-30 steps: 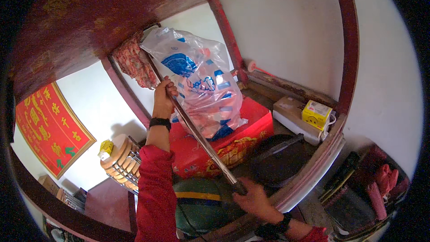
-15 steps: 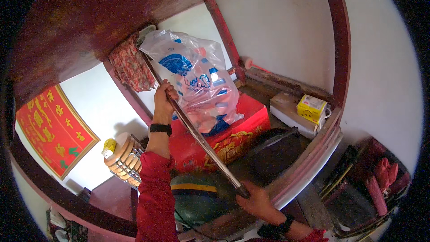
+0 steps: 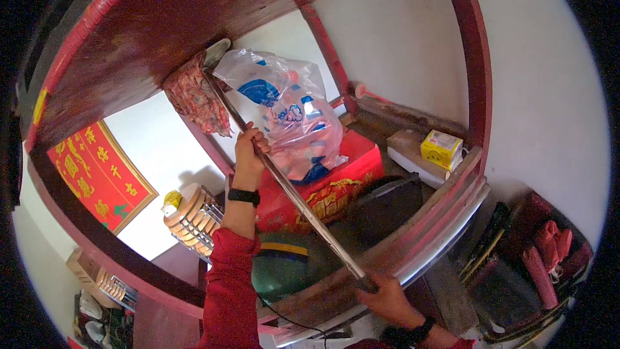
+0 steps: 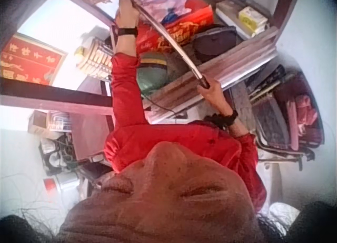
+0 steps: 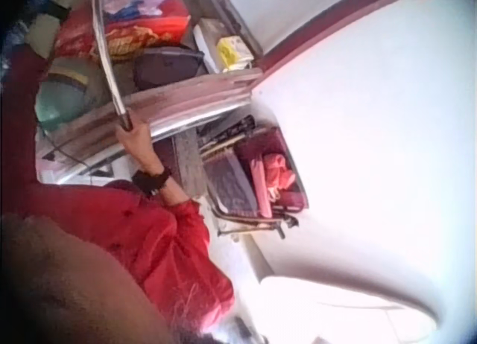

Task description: Cleaning a wooden shelf using a broom and a cloth.

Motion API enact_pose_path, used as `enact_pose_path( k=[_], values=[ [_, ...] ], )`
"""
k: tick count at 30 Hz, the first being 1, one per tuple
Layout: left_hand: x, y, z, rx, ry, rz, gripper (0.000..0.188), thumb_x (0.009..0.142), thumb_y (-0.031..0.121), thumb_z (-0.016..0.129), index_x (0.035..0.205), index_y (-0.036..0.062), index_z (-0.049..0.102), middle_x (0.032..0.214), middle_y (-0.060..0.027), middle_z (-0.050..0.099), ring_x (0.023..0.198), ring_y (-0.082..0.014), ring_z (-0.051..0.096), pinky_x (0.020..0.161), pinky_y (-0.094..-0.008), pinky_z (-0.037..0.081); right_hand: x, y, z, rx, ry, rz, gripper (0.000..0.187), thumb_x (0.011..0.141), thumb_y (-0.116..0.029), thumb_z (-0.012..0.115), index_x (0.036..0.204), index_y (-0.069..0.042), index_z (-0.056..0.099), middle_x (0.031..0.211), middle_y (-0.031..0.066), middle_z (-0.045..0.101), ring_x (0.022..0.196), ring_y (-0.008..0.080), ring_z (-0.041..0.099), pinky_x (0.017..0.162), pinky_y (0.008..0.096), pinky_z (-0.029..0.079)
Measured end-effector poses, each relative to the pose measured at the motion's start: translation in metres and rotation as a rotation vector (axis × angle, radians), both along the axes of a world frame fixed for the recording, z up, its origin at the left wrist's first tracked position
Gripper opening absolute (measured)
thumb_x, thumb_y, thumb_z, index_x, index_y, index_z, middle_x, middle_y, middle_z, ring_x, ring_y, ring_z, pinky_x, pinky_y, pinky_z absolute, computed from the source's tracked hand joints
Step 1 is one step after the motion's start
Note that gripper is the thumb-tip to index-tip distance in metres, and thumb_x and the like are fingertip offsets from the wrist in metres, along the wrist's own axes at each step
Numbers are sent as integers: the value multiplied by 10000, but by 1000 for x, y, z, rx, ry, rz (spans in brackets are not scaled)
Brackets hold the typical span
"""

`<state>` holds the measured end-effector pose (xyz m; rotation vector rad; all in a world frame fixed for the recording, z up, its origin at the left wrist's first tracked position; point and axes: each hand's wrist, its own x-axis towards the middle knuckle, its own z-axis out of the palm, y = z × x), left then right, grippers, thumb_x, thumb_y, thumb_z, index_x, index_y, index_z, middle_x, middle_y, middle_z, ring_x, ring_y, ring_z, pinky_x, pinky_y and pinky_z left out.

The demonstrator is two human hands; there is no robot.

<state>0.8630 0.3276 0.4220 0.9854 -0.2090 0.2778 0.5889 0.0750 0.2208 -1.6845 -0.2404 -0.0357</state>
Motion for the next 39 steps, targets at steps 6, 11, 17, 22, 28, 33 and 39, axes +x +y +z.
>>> enact_pose_path(
  k=[6, 11, 17, 22, 28, 33, 39],
  values=[
    [-47, -27, -5, -28, 41, -2, 319, 822, 24, 510, 1106, 145, 432, 644, -4, 436, 492, -109, 408, 418, -255, 349, -32, -27, -33, -26, 17, -19, 428, 750, -133, 683, 1138, 16, 584, 851, 137, 676, 772, 139, 620, 712, 313, 507],
    [-93, -50, -11, -7, 14, 27, 292, 830, 23, 503, 1080, 150, 424, 644, -17, 443, 493, -113, 412, 415, -253, 345, -68, -51, -32, -26, 74, -4, 413, 727, -126, 690, 1105, 14, 597, 778, 96, 651, 717, 92, 573, 666, 285, 497],
    [-152, -76, -22, 25, 7, 75, 305, 810, 21, 502, 1066, 154, 400, 638, -28, 433, 464, -143, 434, 386, -276, 362, -111, -72, -52, -67, 21, -43, 379, 721, -140, 716, 1055, 3, 611, 727, 65, 626, 688, 74, 546, 628, 275, 487],
    [-202, -97, -35, 11, -10, 60, 199, 841, 27, 499, 957, 146, 389, 656, -25, 451, 488, -129, 439, 409, -264, 370, -147, -92, -82, -51, 16, -55, 354, 713, -133, 718, 1028, -6, 617, 736, 61, 615, 696, 83, 538, 637, 274, 481],
    [-250, -124, -46, 8, -18, 50, 414, 823, 7, 474, 1190, 160, 360, 652, -34, 432, 452, -142, 434, 369, -271, 377, -182, -113, -95, -132, -39, -113, 294, 717, -114, 685, 985, -13, 618, 702, 27, 579, 678, 90, 524, 597, 278, 462],
    [-287, -141, -64, 11, 6, 18, 464, 821, -2, 477, 1227, 166, 329, 665, -40, 430, 456, -152, 442, 384, -288, 390, -200, -130, -98, -157, 183, -73, 283, 714, -116, 671, 973, -13, 619, 700, 27, 583, 672, 98, 536, 587, 294, 462],
    [-332, -166, -89, 70, 15, 10, 493, 814, -2, 484, 1252, 133, 304, 702, -50, 429, 519, -175, 454, 462, -324, 410, -205, -153, -178, -166, 198, -48, 263, 694, -123, 668, 928, -9, 629, 712, 64, 602, 669, 119, 541, 610, 315, 465]
  ],
)
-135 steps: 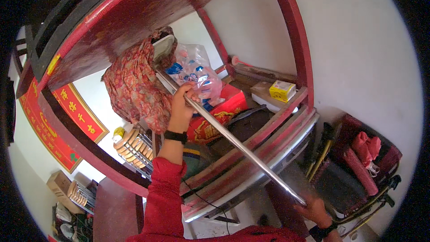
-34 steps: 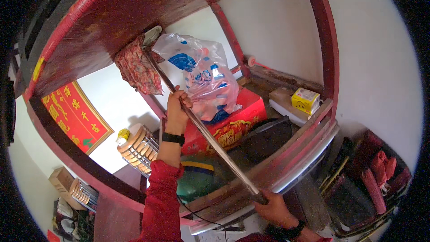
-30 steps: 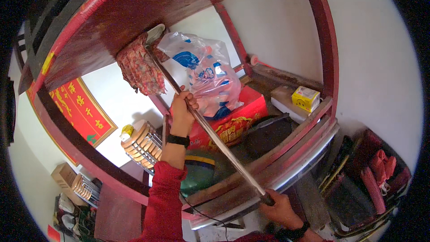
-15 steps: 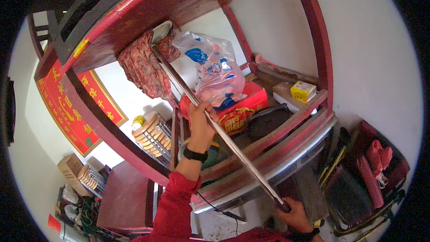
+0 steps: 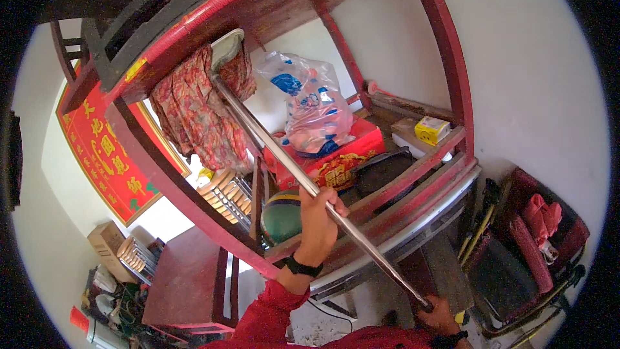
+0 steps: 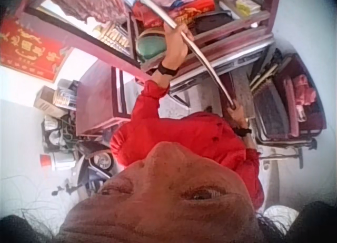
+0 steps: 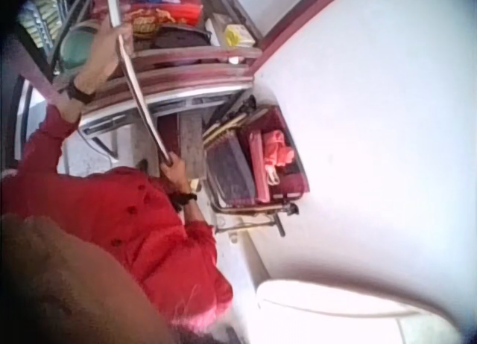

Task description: Cleaning a wooden shelf using a broom and a cloth.

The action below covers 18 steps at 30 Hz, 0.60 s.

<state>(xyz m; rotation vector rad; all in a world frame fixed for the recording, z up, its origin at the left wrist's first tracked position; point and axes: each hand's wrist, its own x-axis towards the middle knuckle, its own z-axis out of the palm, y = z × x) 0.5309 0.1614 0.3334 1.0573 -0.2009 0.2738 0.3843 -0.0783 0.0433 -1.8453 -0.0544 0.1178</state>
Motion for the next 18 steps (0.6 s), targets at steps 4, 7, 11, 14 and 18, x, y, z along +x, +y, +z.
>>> enact_pose_path(
  k=[4, 7, 11, 14, 18],
  values=[
    [-25, -7, -18, 31, -13, -10, 500, 816, -10, 481, 1266, 120, 307, 713, -53, 440, 537, -178, 474, 489, -332, 438, -2, -3, -51, 48, -54, 43, 284, 690, -174, 680, 906, 4, 630, 710, 94, 607, 688, 142, 553, 650, 336, 469],
    [-41, -13, -27, 80, -12, -1, 488, 831, -7, 469, 1276, 109, 307, 732, -59, 462, 559, -178, 499, 519, -334, 460, -10, -1, -52, 94, -29, 6, 159, 708, -132, 653, 775, -20, 564, 686, -44, 503, 661, 52, 442, 566, 242, 390],
    [-62, -22, -39, 118, 74, -62, 447, 853, -5, 487, 1257, 93, 323, 751, -60, 481, 604, -173, 517, 568, -324, 475, -15, -7, -85, 39, -14, -11, 185, 701, -128, 659, 819, -3, 590, 704, -22, 544, 695, 63, 479, 603, 250, 424],
    [-71, -30, -56, 69, 3, -156, 446, 841, -36, 522, 1231, 79, 340, 782, -69, 487, 643, -188, 530, 587, -340, 485, -20, -12, -113, 98, -35, -53, 243, 696, -119, 661, 893, 16, 617, 761, 2, 592, 735, 75, 521, 639, 258, 447],
    [-82, -40, -72, 123, -29, -190, 434, 845, -34, 526, 1223, 68, 340, 793, -86, 506, 658, -208, 555, 623, -348, 498, -30, -21, -133, 50, 4, -123, 349, 684, -237, 721, 964, -35, 668, 838, 105, 680, 777, 168, 627, 713, 342, 497]
  ],
)
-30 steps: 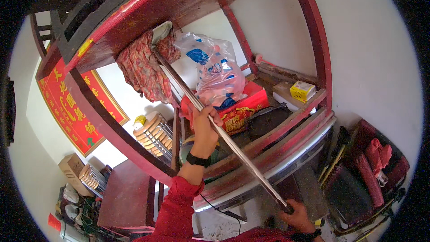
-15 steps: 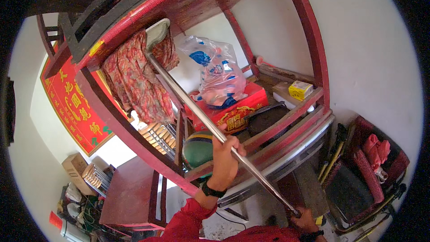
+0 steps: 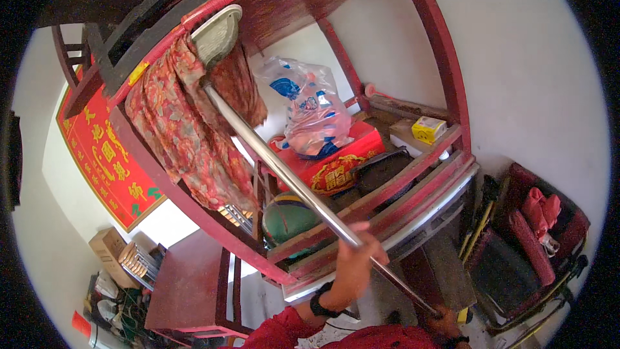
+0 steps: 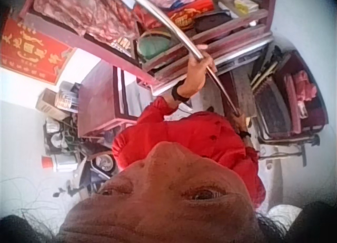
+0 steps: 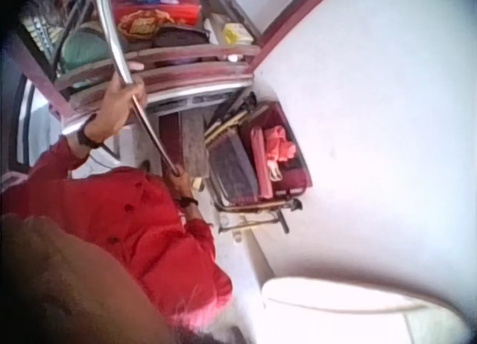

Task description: Cleaning a wooden shelf using a broom and a cloth.

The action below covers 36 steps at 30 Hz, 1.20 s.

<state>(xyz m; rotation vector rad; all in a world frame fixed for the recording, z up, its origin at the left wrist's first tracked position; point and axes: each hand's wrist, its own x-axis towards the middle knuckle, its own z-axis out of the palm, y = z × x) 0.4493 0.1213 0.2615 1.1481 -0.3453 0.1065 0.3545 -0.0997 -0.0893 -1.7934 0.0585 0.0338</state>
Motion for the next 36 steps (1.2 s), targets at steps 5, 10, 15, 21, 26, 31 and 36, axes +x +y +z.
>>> enact_pose_path(
  k=[5, 10, 15, 21, 26, 31, 36],
  values=[
    [-23, -20, -22, 30, -15, -162, 406, 858, -13, 543, 1209, 49, 349, 806, -92, 528, 700, -218, 586, 668, -356, 499, -18, -8, 3, 197, 39, -31, 375, 689, -199, 741, 1006, -14, 662, 861, 106, 681, 764, 164, 623, 700, 316, 502],
    [-41, -45, -31, 117, -65, -357, 378, 894, 12, 531, 1225, 51, 355, 813, -77, 544, 754, -186, 590, 715, -326, 473, -34, -13, -22, 193, 43, -162, 292, 696, -180, 752, 881, 13, 634, 772, 62, 661, 719, 158, 617, 650, 317, 500],
    [-47, -66, -47, 156, -68, -479, 356, 923, 64, 520, 1236, 35, 351, 822, -64, 555, 807, -157, 589, 756, -295, 456, -83, -37, -23, 58, 148, -161, 288, 706, -218, 724, 848, 8, 616, 724, 100, 638, 692, 177, 599, 608, 347, 472],
    [-45, -87, -84, 139, 47, -563, 376, 935, 101, 516, 1248, 12, 329, 891, -56, 522, 859, -169, 578, 837, -338, 485, -152, -56, -2, -66, 400, -209, 382, 769, -295, 675, 920, 49, 610, 769, 143, 639, 695, 200, 536, 621, 384, 443],
    [-41, -98, -118, 67, 186, -650, 412, 934, 140, 523, 1269, 22, 315, 897, -53, 504, 850, -162, 547, 855, -371, 485, -179, -61, -7, -125, 458, -274, 363, 783, -272, 643, 955, 47, 610, 745, 128, 615, 672, 189, 514, 598, 378, 427],
    [-30, -99, -133, 51, 271, -674, 430, 930, 179, 534, 1270, 38, 312, 920, -55, 500, 846, -160, 545, 857, -375, 483, -181, -60, -15, -154, 461, -318, 327, 789, -226, 614, 985, 36, 611, 706, 101, 586, 641, 171, 501, 566, 363, 414],
    [-11, -103, -130, 19, 305, -700, 459, 910, 209, 575, 1255, 47, 319, 890, -48, 489, 833, -156, 539, 828, -353, 490, -176, -55, -23, -172, 447, -340, 301, 794, -180, 584, 1014, 25, 612, 668, 74, 556, 610, 153, 488, 535, 348, 401]
  ],
)
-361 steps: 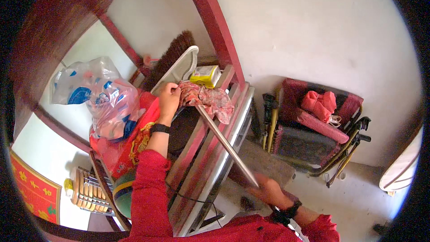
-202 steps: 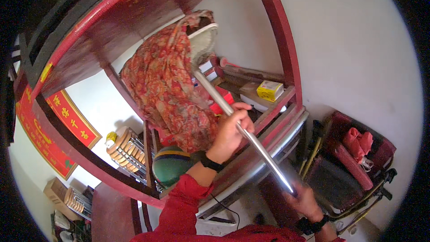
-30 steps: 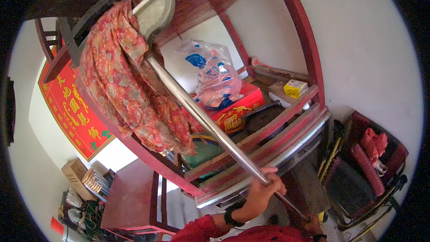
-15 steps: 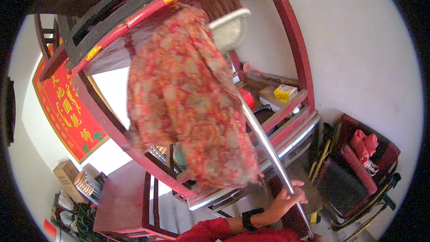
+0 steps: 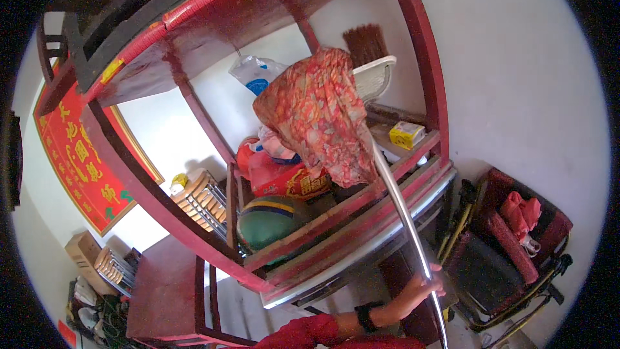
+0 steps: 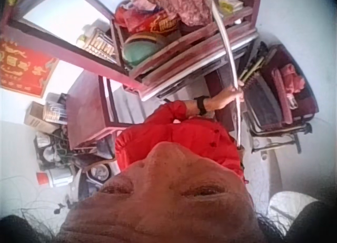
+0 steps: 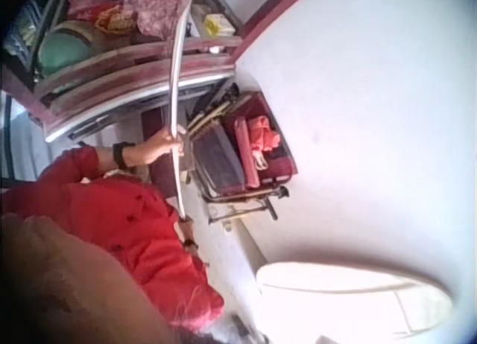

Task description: Cleaning a wooden shelf using a broom and a cloth.

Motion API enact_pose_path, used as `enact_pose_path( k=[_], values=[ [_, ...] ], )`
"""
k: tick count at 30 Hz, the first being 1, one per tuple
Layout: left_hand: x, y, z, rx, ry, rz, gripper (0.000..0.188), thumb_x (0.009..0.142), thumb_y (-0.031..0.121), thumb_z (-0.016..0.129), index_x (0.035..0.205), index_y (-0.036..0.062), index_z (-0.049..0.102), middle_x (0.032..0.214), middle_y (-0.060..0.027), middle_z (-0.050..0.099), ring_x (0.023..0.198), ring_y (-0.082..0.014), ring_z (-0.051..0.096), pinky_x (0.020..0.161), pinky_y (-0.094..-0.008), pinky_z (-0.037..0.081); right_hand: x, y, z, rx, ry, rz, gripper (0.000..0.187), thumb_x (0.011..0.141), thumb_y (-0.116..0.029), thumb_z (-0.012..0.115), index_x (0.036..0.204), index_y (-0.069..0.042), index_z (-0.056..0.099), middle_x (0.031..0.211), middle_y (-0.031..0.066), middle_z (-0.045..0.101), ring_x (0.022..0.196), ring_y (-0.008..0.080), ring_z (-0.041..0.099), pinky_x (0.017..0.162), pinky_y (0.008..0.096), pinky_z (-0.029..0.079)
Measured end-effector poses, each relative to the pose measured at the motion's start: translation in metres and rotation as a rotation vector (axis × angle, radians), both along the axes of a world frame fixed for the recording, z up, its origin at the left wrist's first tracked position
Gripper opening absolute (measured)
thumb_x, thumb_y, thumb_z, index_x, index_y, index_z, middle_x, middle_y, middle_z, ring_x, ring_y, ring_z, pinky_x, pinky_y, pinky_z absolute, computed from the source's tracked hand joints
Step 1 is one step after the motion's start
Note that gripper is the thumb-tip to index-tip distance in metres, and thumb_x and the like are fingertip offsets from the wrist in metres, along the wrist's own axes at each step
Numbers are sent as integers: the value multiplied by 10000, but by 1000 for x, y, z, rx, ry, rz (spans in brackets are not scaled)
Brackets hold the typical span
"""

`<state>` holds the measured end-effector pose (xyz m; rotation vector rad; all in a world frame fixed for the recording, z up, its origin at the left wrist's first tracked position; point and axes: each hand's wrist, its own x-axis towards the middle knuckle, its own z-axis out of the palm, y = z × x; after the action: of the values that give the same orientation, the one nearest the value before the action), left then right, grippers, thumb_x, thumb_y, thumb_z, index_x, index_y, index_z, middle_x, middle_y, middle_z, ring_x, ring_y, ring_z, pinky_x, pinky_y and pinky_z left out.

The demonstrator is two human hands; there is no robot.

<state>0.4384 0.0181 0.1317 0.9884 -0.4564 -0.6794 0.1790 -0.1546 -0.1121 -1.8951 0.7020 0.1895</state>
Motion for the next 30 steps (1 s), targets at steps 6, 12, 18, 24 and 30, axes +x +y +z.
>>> enact_pose_path(
  k=[6, 12, 18, 24, 30],
  values=[
    [47, -13, 40, 38, -68, -16, 420, 893, 177, 581, 1208, 24, 351, 848, -44, 492, 766, -155, 553, 757, -338, 508, 15, 4, -23, -37, -81, -19, 290, 800, -124, 549, 1049, 11, 613, 621, 41, 520, 574, 132, 472, 497, 329, 386],
    [113, -12, 93, -12, -66, 64, 326, 816, 64, 545, 1106, 44, 397, 682, -56, 503, 570, -157, 552, 551, -291, 498, 67, 34, 4, -195, -306, -137, 265, 797, -114, 560, 1025, 7, 622, 627, 47, 552, 585, 155, 497, 516, 335, 410],
    [192, -2, 147, -19, -74, 65, 346, 788, 59, 546, 1099, 42, 394, 672, -78, 508, 535, -202, 552, 530, -332, 498, 151, 65, 69, -303, -340, -257, 136, 649, -121, 679, 712, -10, 631, 603, 132, 590, 587, 140, 572, 547, 330, 455],
    [280, 21, 176, -53, -75, 88, 327, 778, 39, 539, 1085, 66, 431, 659, -90, 504, 538, -243, 540, 525, -408, 504, 225, 89, 84, -322, -264, -148, 324, 647, -194, 709, 870, 21, 615, 736, 214, 623, 675, 330, 635, 597, 402, 476],
    [373, 55, 183, 27, -90, 253, 304, 776, 86, 559, 1056, 105, 443, 658, -79, 502, 513, -243, 528, 502, -429, 494, 291, 129, 164, -274, -371, -22, 327, 672, -215, 701, 876, 33, 635, 729, 195, 642, 671, 291, 642, 629, 382, 491]
  ],
)
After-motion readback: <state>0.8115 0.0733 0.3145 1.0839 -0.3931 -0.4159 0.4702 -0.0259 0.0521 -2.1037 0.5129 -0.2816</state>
